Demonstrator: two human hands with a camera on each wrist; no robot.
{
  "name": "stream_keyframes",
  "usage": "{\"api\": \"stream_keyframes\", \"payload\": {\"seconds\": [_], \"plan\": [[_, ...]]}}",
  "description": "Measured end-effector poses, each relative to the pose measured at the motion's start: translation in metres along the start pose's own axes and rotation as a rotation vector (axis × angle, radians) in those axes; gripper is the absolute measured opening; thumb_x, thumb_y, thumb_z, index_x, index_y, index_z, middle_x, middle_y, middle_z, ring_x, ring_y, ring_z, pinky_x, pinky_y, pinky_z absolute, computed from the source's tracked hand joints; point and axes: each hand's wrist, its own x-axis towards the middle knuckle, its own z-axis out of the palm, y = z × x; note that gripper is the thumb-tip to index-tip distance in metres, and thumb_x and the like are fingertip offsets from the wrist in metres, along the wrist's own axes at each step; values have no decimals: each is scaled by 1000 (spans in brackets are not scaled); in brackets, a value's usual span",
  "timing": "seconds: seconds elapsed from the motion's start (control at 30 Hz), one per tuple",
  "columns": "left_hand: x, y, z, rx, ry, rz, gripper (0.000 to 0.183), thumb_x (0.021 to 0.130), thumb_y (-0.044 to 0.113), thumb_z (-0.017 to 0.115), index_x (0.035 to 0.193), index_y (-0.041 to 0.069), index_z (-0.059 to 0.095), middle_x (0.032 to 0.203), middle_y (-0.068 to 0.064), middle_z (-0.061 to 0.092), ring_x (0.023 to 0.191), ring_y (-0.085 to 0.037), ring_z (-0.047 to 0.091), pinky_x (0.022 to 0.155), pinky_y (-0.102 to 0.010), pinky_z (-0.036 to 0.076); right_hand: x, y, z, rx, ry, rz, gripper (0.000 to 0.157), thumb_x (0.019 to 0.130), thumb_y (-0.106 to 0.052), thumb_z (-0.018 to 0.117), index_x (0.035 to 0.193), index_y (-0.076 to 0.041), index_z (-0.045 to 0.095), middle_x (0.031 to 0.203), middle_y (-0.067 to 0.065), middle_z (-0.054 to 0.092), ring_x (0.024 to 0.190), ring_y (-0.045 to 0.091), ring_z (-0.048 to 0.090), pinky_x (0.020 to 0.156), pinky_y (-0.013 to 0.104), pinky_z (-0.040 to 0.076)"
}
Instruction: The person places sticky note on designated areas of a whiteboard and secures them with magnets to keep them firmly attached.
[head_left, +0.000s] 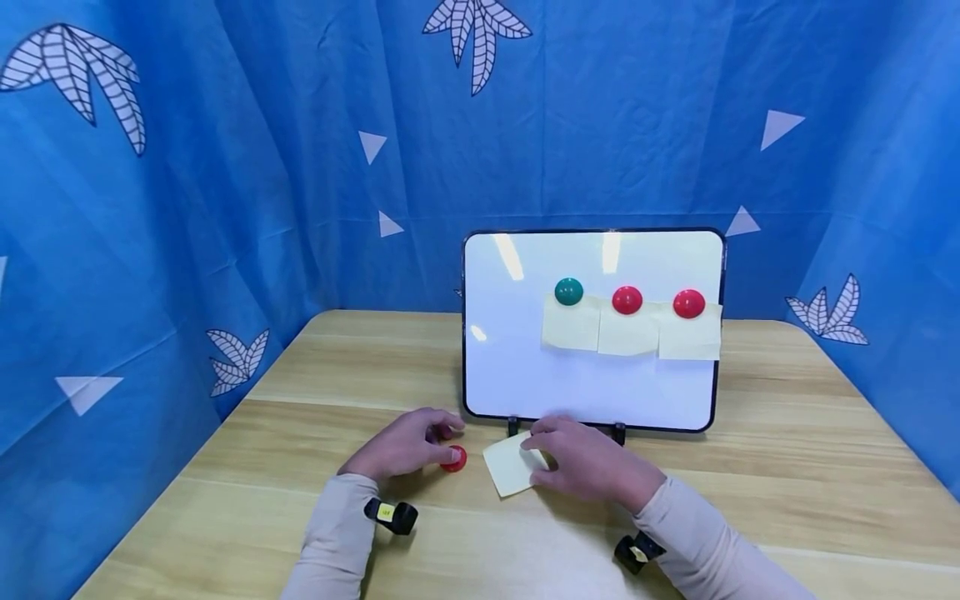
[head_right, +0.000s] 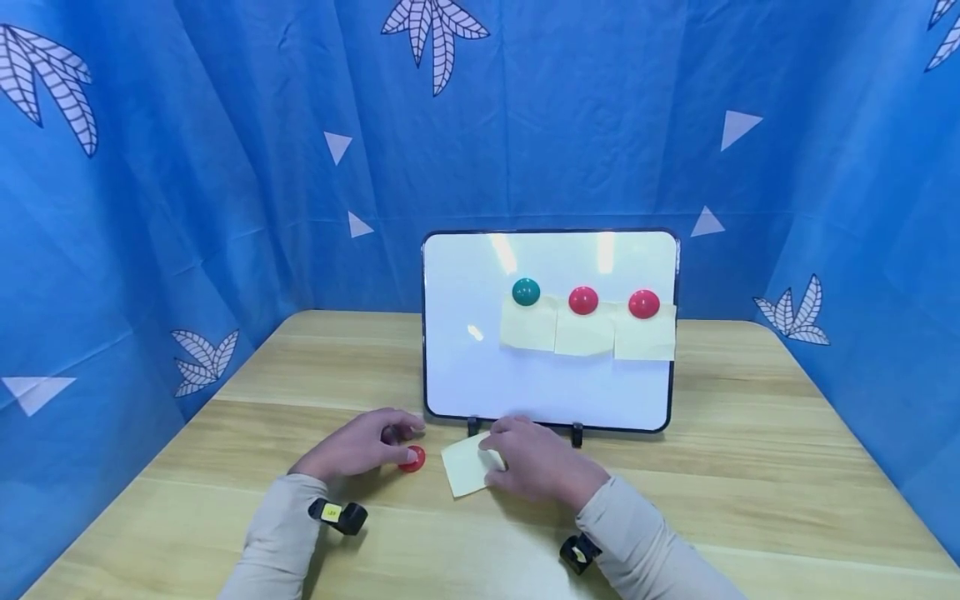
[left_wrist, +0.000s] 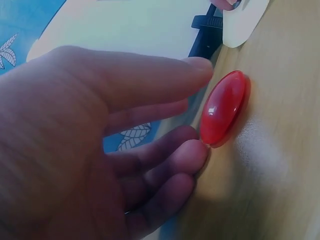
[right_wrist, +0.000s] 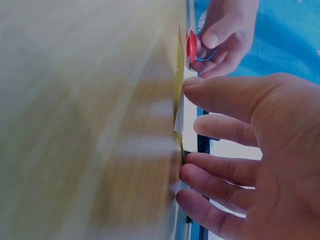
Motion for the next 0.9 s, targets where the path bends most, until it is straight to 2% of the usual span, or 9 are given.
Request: {"api": "stream_keyframes", "payload": {"seconds": [0.1, 0.33, 0.5, 0.7, 0.9], "plan": [[-1, 0, 0, 5, -18, -4, 43, 86, 24, 80, 126, 15, 67, 109, -1, 62, 100, -21, 55, 87, -40, 48, -1, 0, 1, 1, 10, -13, 40, 89, -30, 76, 125, -11, 71, 128, 8, 62, 121, 25, 54, 100, 43, 48], [-2, 1, 1, -4, -60, -60, 46, 84, 26, 82, 127, 19, 66, 112, 0, 61, 102, -23, 54, 88, -43, 49, -1, 0, 2, -3, 42, -47, 36, 89, -28, 77, 120, -10, 72, 122, 5, 64, 114, 21, 56, 94, 38, 51], [-2, 3, 2, -27, -57, -53, 47, 83, 21, 83, 126, 18, 67, 113, -2, 61, 101, -24, 54, 88, -42, 49, -1, 0, 3, -5, 51, -47, 37, 86, -24, 79, 119, -10, 73, 123, 6, 64, 115, 22, 56, 94, 39, 51], [-2, 3, 2, -20, -62, -32, 46, 82, 15, 83, 125, 20, 68, 117, -3, 60, 103, -25, 55, 88, -43, 50, 0, -1, 1, 1, 16, -25, 39, 85, -24, 80, 122, -12, 73, 130, 7, 62, 123, 25, 54, 99, 42, 49], [-2, 4, 1, -22, -82, -22, 44, 83, 12, 81, 124, 22, 69, 119, -3, 60, 106, -26, 55, 89, -45, 50, 0, -1, 1, -6, 34, -45, 34, 85, -22, 80, 116, -10, 75, 129, 8, 63, 124, 27, 54, 100, 43, 48]]}}
